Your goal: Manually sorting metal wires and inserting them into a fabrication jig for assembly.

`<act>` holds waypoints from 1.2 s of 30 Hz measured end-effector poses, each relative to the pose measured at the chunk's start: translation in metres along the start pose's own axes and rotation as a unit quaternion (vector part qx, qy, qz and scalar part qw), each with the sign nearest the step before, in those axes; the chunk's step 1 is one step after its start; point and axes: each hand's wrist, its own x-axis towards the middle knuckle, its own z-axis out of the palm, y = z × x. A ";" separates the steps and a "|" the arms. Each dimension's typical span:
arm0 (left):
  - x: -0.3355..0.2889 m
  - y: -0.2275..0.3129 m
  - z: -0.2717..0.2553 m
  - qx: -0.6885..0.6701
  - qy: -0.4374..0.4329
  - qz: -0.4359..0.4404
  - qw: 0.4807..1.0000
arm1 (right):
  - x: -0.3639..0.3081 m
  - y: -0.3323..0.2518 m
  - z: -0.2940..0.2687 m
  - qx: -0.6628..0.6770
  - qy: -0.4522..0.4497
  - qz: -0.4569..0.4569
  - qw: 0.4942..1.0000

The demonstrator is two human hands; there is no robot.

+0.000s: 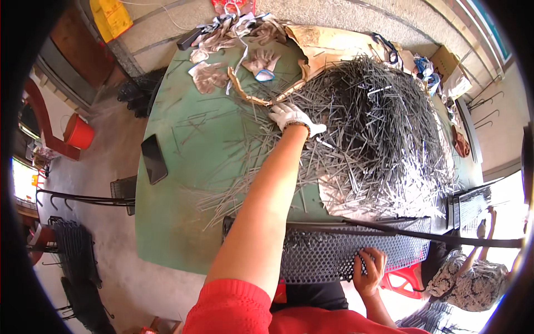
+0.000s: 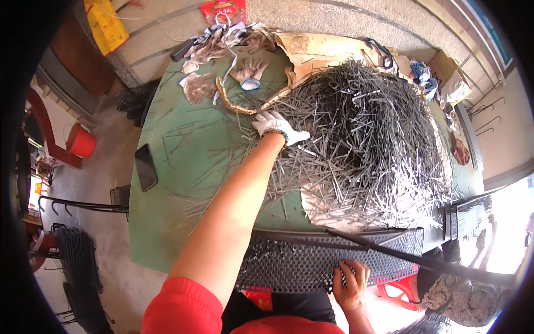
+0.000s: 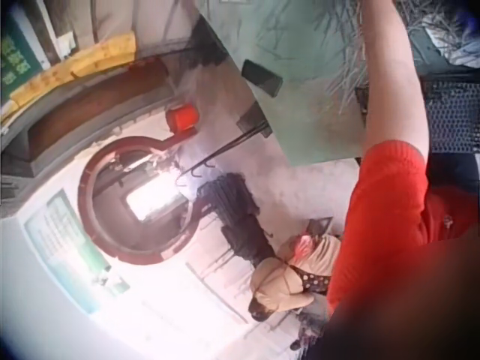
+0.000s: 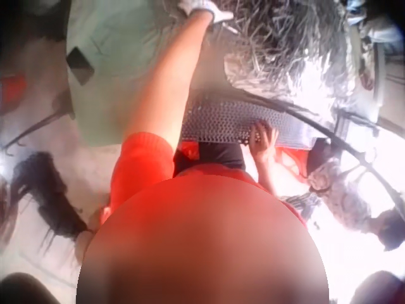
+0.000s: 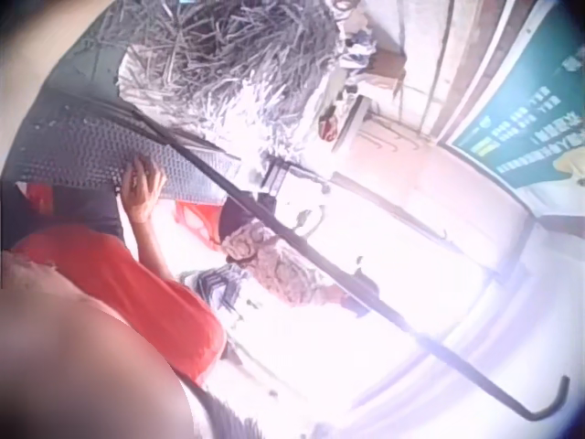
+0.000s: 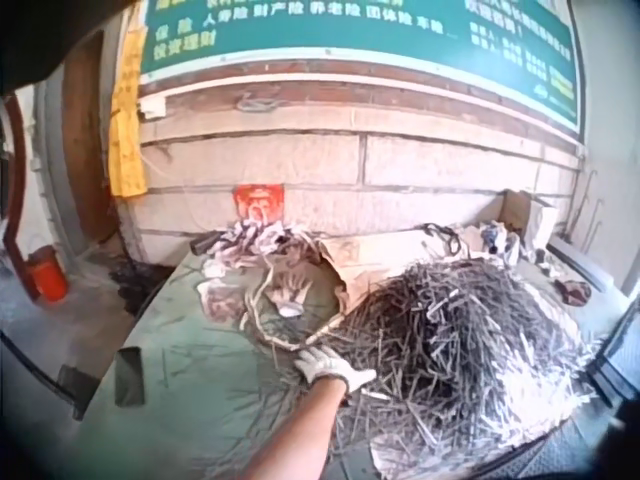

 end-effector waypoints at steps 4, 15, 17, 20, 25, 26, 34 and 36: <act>0.009 0.011 -0.026 -0.004 -0.058 -0.035 0.998 | 0.007 -0.007 0.000 -0.010 0.007 -0.003 1.000; 0.045 0.017 -0.026 0.130 -0.128 0.081 0.980 | 0.011 -0.006 0.001 -0.007 0.014 0.004 1.000; 0.057 0.021 -0.017 0.105 -0.119 0.084 0.984 | 0.011 -0.006 0.000 -0.011 0.013 0.004 1.000; 0.073 0.039 0.010 0.091 -0.055 0.032 0.994 | 0.009 -0.006 0.001 -0.018 0.018 0.010 1.000; 0.160 0.006 0.079 -0.077 0.029 -0.124 0.989 | 0.010 -0.010 0.004 -0.003 0.011 -0.009 1.000; 0.144 0.030 0.072 -0.079 0.019 -0.098 0.992 | 0.008 -0.004 0.004 -0.017 0.019 0.006 1.000; 0.082 0.017 0.044 0.097 0.062 0.058 0.992 | 0.002 0.000 0.001 -0.023 0.026 0.018 0.999; 0.042 -0.013 0.012 0.137 0.016 0.170 0.976 | 0.002 -0.003 0.001 -0.019 0.032 0.010 0.999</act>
